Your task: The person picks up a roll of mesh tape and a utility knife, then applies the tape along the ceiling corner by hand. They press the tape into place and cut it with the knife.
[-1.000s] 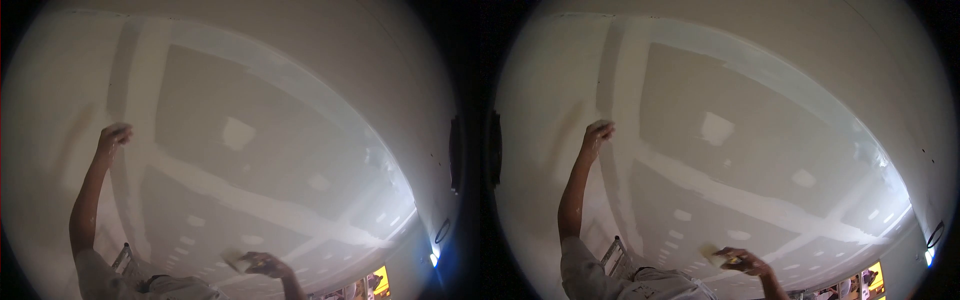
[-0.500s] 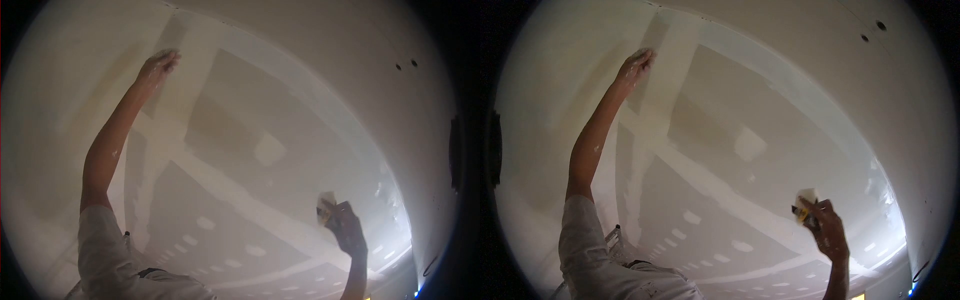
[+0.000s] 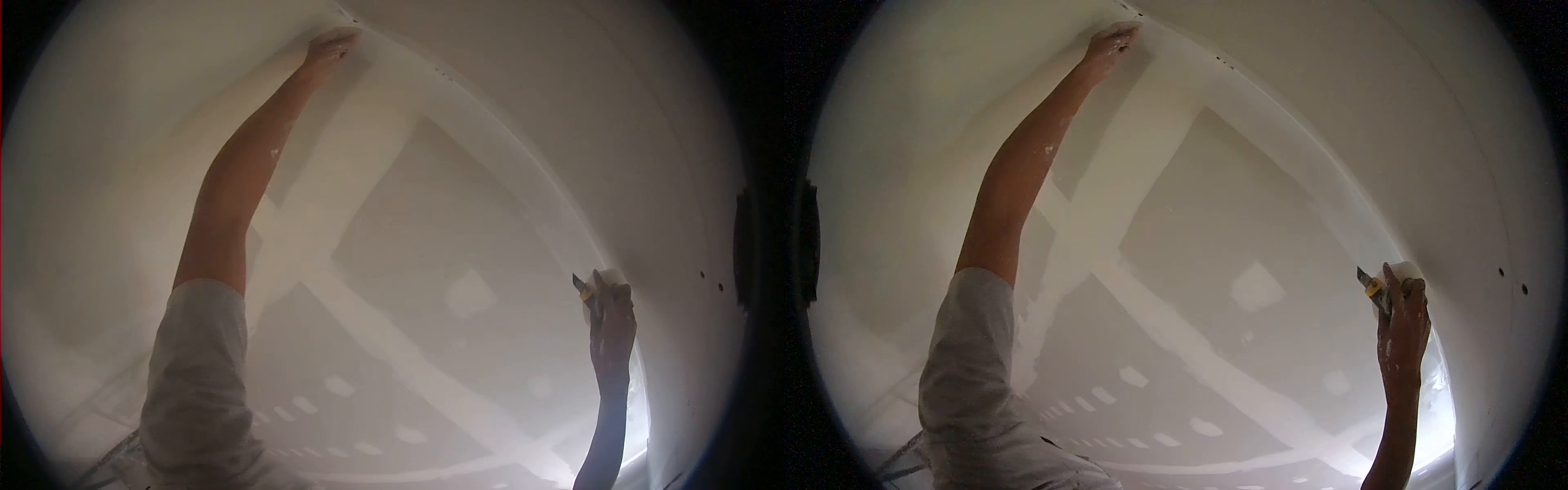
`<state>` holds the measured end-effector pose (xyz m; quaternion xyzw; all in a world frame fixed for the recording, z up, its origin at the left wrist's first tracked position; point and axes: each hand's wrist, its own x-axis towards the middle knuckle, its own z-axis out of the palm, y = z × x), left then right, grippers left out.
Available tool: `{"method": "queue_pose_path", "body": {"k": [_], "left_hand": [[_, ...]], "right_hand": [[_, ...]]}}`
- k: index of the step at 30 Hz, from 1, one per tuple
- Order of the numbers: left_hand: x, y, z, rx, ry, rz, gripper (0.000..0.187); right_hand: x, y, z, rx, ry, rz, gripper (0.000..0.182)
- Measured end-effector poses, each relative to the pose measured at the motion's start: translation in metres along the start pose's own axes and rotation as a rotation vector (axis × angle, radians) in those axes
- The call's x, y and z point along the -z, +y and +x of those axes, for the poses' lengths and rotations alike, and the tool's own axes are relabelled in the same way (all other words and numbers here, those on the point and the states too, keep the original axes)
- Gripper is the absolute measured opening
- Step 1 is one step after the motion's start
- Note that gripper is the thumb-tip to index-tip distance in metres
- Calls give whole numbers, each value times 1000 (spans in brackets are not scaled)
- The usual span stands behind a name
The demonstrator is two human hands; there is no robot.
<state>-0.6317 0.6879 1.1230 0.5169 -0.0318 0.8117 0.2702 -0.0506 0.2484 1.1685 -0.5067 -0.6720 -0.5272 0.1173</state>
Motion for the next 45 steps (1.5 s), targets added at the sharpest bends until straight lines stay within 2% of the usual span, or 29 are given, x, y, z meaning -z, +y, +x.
{"method": "queue_pose_path", "body": {"k": [2,4,8,10,11,14,16,20,23,26,29,31,32,34,35,37,41,43,45], "left_hand": [[5,-8,11,-37,9,-56,24],[-14,5,9,-41,251,138,25],[-27,-17,29,-108,195,82,24],[-23,-40,36,-236,261,341,23],[-19,-50,38,-231,267,341,23],[-17,-57,44,-415,462,675,24],[-34,-42,32,-647,649,871,10],[-55,-13,6,-645,649,819,11],[-53,-15,8,-599,687,970,19],[-46,-20,9,-581,682,816,27],[-46,-23,9,-560,625,948,28],[-42,-29,16,-693,724,1163,18],[-39,-33,18,-690,723,1160,18],[-38,-25,16,-808,743,1167,14],[-36,-21,14,-805,742,1169,14],[-34,-15,11,-606,644,1173,19],[-28,-10,17,-654,679,1122,17],[-24,-6,15,-644,672,1090,20],[-20,-3,17,-628,697,1119,21]], "right_hand": [[0,-6,13,28,-10,-23,50],[5,-15,23,-169,-166,146,52],[-11,9,22,-41,-73,57,49],[-5,2,23,-88,-146,199,45],[-4,-1,23,-83,-151,197,45],[3,-8,26,-103,-160,50,52],[0,-5,27,-112,-159,197,40],[-7,-5,33,-103,-169,227,37],[1,-16,38,-110,-186,301,35],[2,-21,41,-127,-205,294,34],[9,-20,39,-151,-336,248,38],[4,-17,36,-121,-330,301,39],[5,-16,36,-123,-332,299,39],[4,-18,37,-97,-338,315,39],[6,-20,39,-97,-341,316,39],[14,-28,46,-117,-387,296,39],[10,-30,53,-117,-380,290,40],[1,-28,54,-90,-232,354,37],[-14,-18,55,-90,-206,397,39]]}}
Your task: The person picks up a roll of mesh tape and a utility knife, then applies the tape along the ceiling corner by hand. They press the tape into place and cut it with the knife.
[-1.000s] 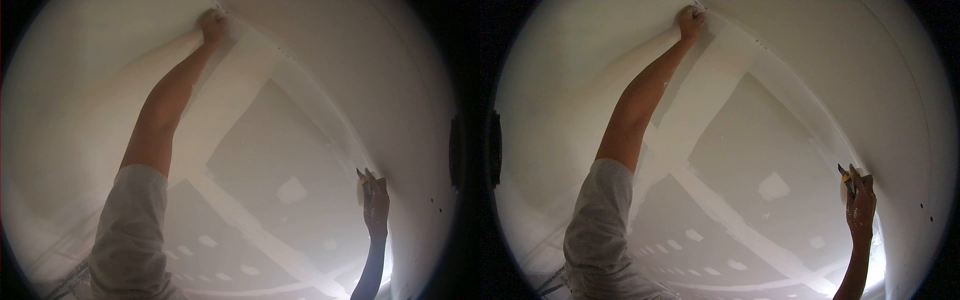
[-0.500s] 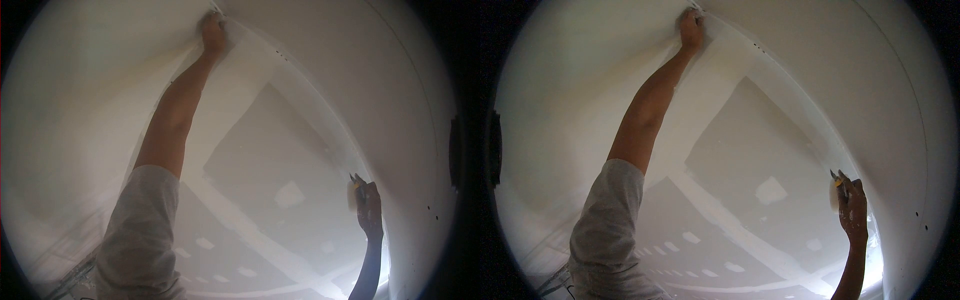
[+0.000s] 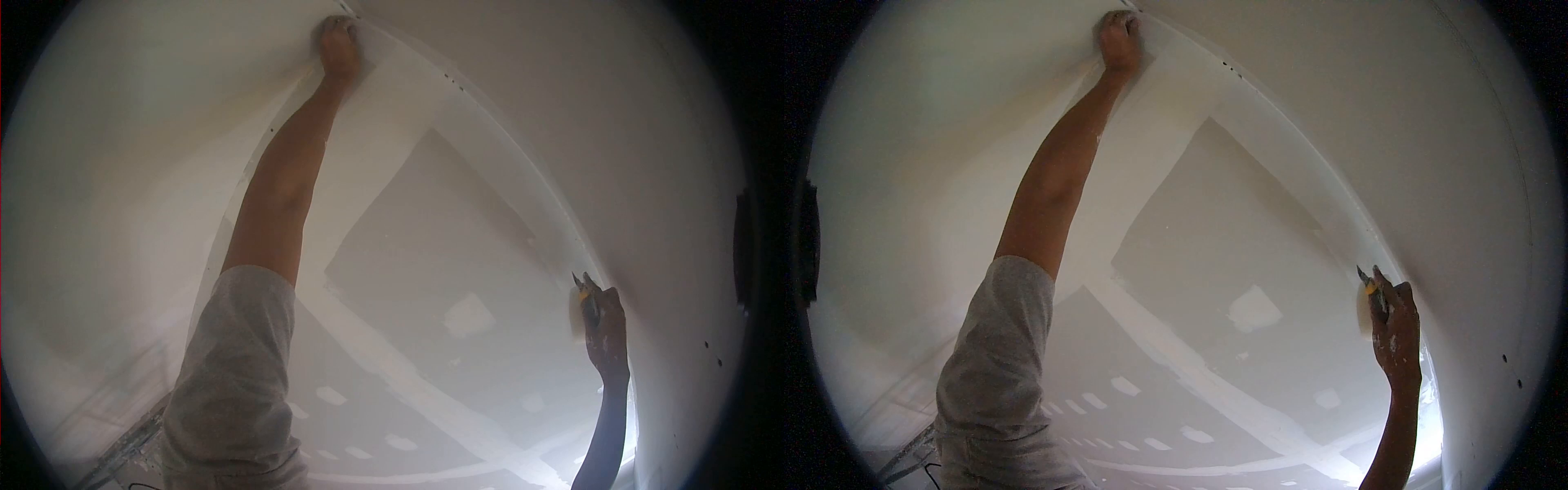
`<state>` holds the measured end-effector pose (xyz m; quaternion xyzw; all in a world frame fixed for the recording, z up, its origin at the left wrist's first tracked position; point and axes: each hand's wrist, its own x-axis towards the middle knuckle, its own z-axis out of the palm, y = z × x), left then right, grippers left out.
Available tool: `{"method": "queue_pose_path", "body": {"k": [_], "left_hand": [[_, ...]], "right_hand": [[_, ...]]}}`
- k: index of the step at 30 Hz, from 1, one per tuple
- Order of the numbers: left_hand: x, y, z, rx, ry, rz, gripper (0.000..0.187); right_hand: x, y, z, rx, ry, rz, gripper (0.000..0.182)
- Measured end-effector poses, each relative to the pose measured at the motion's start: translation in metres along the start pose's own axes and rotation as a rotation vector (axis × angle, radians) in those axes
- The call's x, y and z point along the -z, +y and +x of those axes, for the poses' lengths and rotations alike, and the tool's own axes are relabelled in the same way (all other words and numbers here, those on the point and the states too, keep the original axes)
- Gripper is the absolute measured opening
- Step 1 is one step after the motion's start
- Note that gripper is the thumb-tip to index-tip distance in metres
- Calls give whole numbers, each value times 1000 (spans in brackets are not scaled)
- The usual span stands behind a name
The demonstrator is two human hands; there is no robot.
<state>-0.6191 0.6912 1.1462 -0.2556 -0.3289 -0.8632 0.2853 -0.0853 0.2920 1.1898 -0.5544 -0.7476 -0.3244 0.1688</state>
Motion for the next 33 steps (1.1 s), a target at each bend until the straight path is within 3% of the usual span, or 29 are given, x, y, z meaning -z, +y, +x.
{"method": "queue_pose_path", "body": {"k": [2,4,6,7,8,11,19,21,23,27,33], "left_hand": [[-10,-26,3,15,7,39,22],[-47,-82,2,-321,37,597,26],[20,-93,65,-45,-90,502,28],[42,-80,77,-74,37,223,23],[56,-70,86,-90,67,202,18],[63,-89,106,-159,87,275,21],[85,-119,161,-129,32,234,18],[94,-139,180,-194,28,223,19],[95,-164,202,-213,50,231,18],[64,-281,215,-184,31,245,18],[92,-389,292,-233,54,214,16]], "right_hand": [[0,-4,7,11,19,40,41],[10,-32,8,80,69,-6,41],[26,-88,9,115,84,-154,43],[29,-97,12,129,72,-290,48],[31,-106,15,95,74,-304,48],[33,-139,28,-75,3,-317,48],[47,-182,70,101,93,-356,55],[48,-207,81,64,64,-446,53],[49,-221,94,122,82,-439,51],[-10,-291,175,22,21,-549,52],[-49,-408,243,-113,-19,-754,61]]}}
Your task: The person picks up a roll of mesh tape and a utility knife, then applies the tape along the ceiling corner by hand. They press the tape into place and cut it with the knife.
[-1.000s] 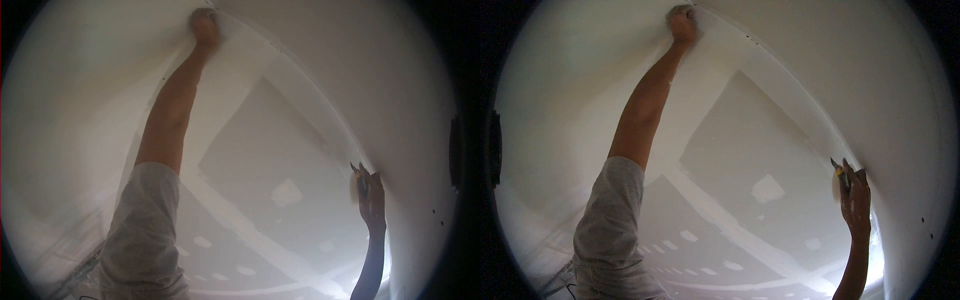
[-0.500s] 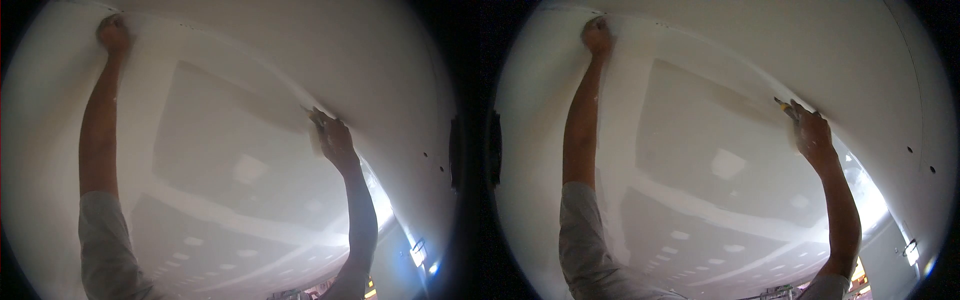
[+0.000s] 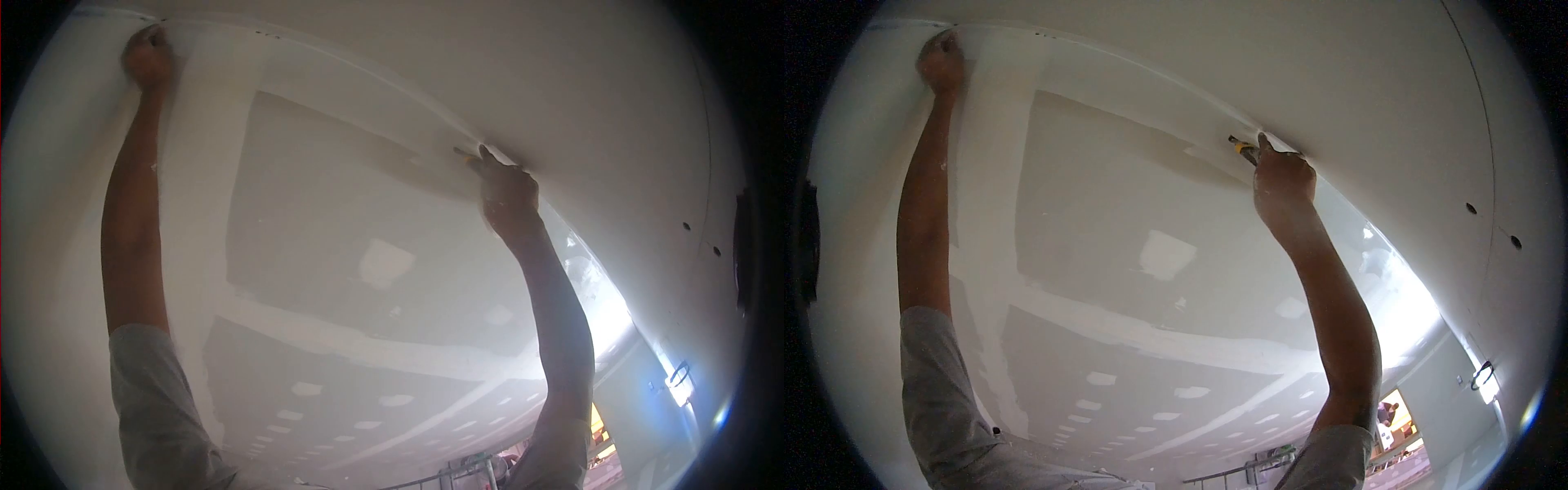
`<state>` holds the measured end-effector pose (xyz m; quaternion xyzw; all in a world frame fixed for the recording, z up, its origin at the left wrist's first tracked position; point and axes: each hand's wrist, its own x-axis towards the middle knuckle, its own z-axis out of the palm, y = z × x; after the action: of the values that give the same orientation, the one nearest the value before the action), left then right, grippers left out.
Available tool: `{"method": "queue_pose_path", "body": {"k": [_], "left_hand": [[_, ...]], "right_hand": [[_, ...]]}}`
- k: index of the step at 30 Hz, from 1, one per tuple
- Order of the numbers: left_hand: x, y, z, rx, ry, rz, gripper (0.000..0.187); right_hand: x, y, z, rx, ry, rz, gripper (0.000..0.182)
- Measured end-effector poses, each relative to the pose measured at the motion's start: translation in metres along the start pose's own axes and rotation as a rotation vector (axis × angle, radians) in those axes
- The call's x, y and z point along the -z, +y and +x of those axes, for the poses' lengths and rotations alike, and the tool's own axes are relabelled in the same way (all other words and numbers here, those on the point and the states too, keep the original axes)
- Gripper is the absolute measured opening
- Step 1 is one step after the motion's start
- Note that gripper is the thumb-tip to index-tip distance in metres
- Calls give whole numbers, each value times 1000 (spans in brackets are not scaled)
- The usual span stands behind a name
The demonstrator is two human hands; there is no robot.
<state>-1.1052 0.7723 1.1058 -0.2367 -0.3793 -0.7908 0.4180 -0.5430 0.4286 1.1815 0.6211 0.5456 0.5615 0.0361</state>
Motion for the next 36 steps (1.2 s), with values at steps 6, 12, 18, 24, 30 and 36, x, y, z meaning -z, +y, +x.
{"method": "queue_pose_path", "body": {"k": [6,12,18,24,30,36], "left_hand": [[-1,-122,56,-21,8,1,15],[-12,-256,112,-29,5,-4,14],[-15,-152,47,71,59,-3,12],[-3,-82,27,207,127,-271,12],[-1,-133,57,195,115,-330,11],[10,-73,57,195,15,-334,20]], "right_hand": [[90,-126,39,-151,-79,-189,70],[188,-241,72,-217,-123,-144,71],[77,-174,35,-144,28,-135,68],[52,-125,-1,-227,37,-202,68],[65,-150,22,-262,18,-246,72],[59,-101,-9,-258,34,-171,73]]}}
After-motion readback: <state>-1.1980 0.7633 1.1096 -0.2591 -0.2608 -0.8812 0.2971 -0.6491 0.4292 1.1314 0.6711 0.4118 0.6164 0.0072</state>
